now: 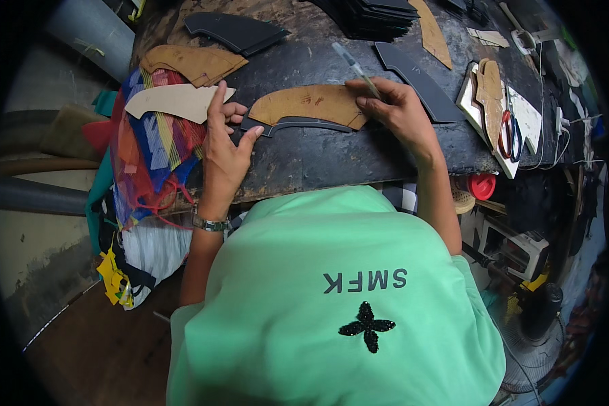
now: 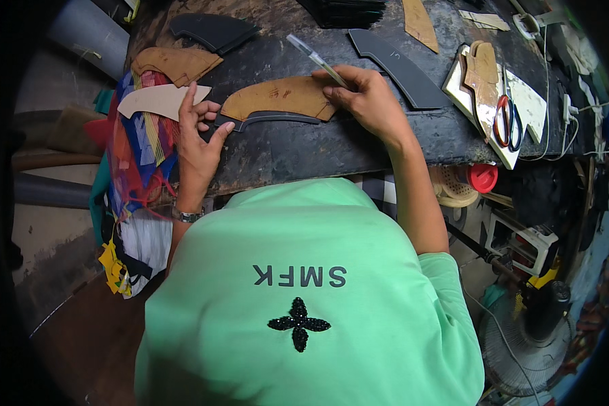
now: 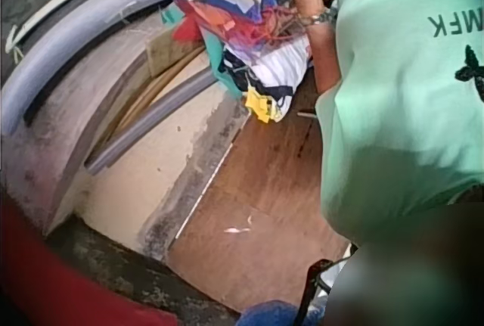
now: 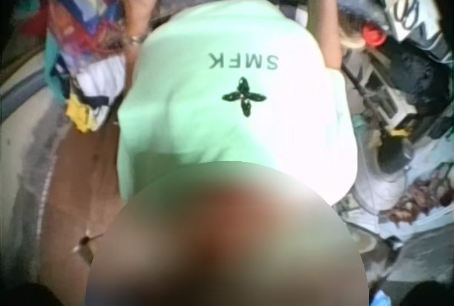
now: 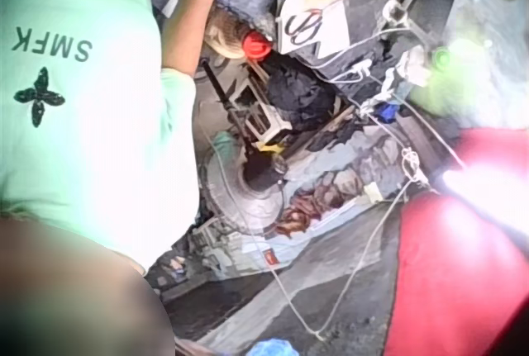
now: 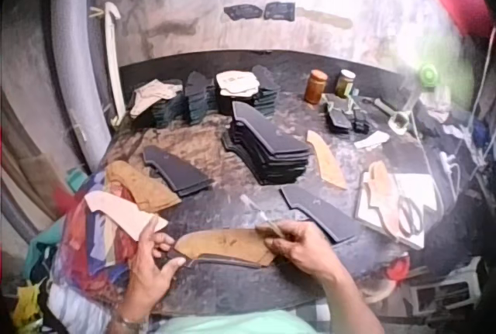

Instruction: The person repeatedly places a cardboard template on dark material, marks the outline with a pen, and cuts along the line with scissors. The cut pieces are stacked on the table.

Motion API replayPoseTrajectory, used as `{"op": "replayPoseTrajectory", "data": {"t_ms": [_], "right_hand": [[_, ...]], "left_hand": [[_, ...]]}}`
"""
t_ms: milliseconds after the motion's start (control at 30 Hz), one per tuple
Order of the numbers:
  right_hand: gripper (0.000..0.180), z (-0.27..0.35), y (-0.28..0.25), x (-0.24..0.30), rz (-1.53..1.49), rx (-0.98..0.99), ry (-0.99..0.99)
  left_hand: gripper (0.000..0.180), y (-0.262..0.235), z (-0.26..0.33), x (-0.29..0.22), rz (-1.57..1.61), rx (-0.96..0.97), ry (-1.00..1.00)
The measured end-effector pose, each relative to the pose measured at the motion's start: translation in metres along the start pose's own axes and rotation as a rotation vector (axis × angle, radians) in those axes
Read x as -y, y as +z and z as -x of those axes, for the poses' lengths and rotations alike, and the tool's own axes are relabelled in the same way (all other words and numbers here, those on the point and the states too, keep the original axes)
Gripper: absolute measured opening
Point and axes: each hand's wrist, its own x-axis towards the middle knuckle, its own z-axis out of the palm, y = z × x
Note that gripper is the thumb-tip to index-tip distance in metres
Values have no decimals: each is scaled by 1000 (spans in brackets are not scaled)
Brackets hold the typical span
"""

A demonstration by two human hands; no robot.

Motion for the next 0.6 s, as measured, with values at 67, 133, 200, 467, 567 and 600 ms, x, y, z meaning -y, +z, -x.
{"op": "replayPoseTrajectory", "data": {"t_ms": [67, 133, 200, 467, 567, 600], "right_hand": [[29, -6, 0, -1, 94, 23, -4], [29, -10, 0, 0, 124, 44, -10], [29, -14, 0, 1, 116, 64, 3], [30, -17, 2, 2, 207, 90, -24], [31, -16, 4, 1, 213, 85, -50], [31, -16, 4, 1, 220, 83, -69]], "left_hand": [[71, -8, -1, 3, 17, 75, 5], [62, -14, -2, 5, -13, 152, 31], [47, -18, -3, 7, -35, 164, 137], [36, -16, -3, 12, 24, 128, 161], [29, -12, -3, 11, 49, 79, 115], [28, -11, -3, 10, 56, 69, 96]]}}
